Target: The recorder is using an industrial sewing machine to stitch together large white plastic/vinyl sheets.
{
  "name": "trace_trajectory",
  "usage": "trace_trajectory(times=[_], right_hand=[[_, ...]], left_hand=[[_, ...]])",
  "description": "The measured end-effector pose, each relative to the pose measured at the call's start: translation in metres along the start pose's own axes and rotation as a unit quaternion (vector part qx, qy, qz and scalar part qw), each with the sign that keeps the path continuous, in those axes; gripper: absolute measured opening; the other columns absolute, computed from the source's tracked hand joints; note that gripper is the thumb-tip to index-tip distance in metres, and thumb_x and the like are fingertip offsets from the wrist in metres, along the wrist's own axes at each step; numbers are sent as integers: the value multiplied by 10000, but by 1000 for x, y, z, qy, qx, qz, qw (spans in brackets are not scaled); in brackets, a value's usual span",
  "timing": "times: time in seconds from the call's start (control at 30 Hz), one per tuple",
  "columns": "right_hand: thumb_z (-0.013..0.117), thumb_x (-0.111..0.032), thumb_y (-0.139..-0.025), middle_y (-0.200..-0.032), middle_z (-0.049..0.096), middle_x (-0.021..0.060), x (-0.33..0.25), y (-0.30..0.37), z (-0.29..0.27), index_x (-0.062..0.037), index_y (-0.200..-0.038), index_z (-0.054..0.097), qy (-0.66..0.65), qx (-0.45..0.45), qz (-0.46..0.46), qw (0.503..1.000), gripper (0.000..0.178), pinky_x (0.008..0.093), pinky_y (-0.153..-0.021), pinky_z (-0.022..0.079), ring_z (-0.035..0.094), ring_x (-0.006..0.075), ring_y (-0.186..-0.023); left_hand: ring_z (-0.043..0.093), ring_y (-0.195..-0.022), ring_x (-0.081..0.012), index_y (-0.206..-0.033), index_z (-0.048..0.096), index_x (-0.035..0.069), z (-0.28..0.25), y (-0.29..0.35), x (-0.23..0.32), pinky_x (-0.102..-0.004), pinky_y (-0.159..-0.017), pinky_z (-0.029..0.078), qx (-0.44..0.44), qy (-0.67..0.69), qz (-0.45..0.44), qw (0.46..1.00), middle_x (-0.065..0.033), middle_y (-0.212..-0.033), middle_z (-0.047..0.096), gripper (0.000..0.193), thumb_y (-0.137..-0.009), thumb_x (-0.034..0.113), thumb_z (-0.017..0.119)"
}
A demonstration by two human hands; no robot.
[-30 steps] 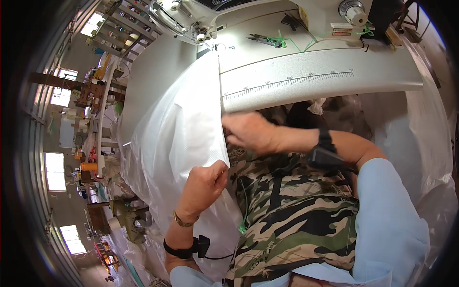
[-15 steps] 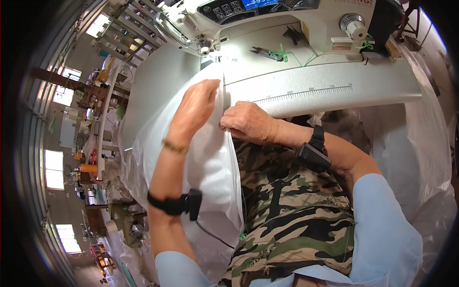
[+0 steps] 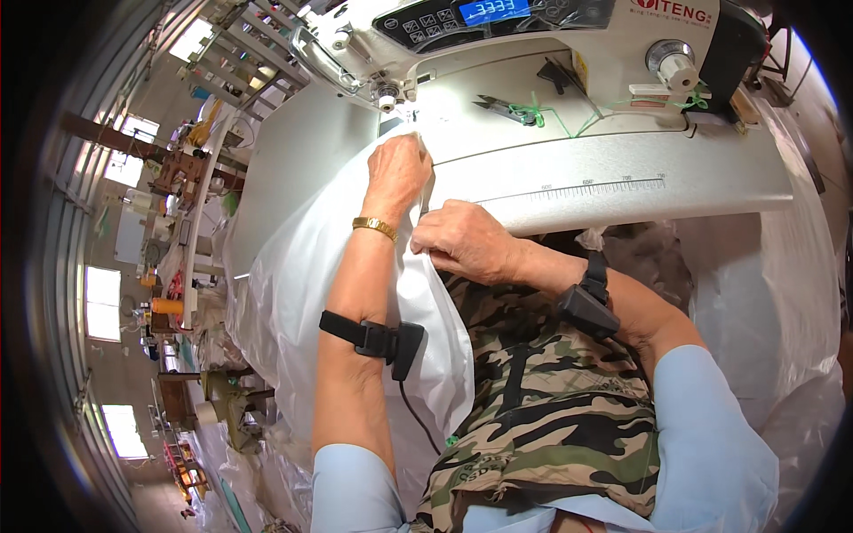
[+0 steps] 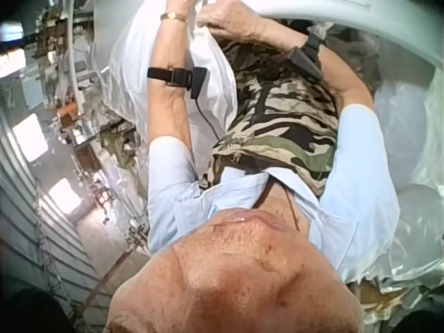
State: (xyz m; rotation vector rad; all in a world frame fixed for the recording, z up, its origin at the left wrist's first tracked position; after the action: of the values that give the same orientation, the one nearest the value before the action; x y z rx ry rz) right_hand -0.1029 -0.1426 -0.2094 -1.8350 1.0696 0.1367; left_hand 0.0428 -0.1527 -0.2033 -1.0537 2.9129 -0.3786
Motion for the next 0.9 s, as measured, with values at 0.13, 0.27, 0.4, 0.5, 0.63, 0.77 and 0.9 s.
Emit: trace_trajectory(times=[0.13, 0.27, 0.4, 0.5, 0.63, 0.77, 0.9], right_hand=[[668, -120, -769, -755, 596, 55, 5, -1, 2, -99, -828, 585, -6, -5, 22, 1000, 103, 378, -706, 451, 584, 263, -716], [667, -102, -762, -755, 593, 64, 7, -4, -1, -85, -824, 586, -22, -11, 18, 1000, 104, 388, -697, 465, 594, 274, -735], [666, -83, -754, -775, 601, 91, 10, -7, 1, -60, -831, 589, -114, -16, 6, 993, 112, 398, -704, 493, 614, 298, -769], [652, -93, -781, -811, 622, 96, 3, -10, -3, -69, -843, 594, -125, -29, -37, 991, 89, 399, -716, 497, 623, 298, -786], [650, -167, -843, -892, 642, 133, 30, -33, -17, -66, -995, 547, -98, -67, 56, 991, 209, 422, -734, 505, 638, 329, -856], [627, -135, -840, -937, 627, 204, 105, -56, -43, 25, -1036, 508, 231, -30, 159, 959, 280, 464, -798, 506, 624, 382, -892], [596, -60, -796, -898, 647, 204, 119, -78, -30, 20, -914, 611, 255, -4, 117, 960, 143, 447, -795, 515, 632, 373, -905]], left_hand=[[600, -710, -414, -769, 585, -44, -2, 2, 1, -484, -671, 473, 37, 43, 40, 998, -253, -744, 611, 135, -786, 91, 586], [598, -676, -411, -775, 603, -64, -2, -2, -11, -463, -673, 476, 10, 170, -19, 985, -259, -702, 597, 160, -783, 89, 554], [493, -513, -308, -785, 592, -93, 4, 0, -24, -428, -574, 432, 15, 190, -36, 981, -221, -582, 516, 181, -765, 82, 549], [487, -507, -173, -819, 624, -89, 12, 3, -33, -389, -533, 421, 20, 265, -81, 961, -111, -564, 557, 161, -784, 53, 555], [554, -623, -100, -1109, 612, -119, 31, 6, -53, -280, -571, 476, -30, 592, -145, 792, -2, -796, 633, 319, -819, 3, 561], [616, -813, -114, -1254, 477, -166, 39, 6, -52, -230, -739, 503, -51, 616, -224, 754, -93, -941, 657, 488, -817, 15, 598], [625, -796, -120, -1206, 545, -136, 51, 2, -75, -235, -735, 505, -69, 653, -211, 724, -87, -933, 667, 437, -817, 42, 636]])
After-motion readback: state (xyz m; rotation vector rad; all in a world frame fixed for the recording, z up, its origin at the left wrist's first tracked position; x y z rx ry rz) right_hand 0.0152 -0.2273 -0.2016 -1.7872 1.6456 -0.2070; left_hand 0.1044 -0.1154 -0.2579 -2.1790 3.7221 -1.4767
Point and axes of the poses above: each hand's wrist, its own y-axis away from the middle knuckle, its own z-axis out of the palm, x = y × z, the point moved 8 cm from there along -y, towards the middle knuckle
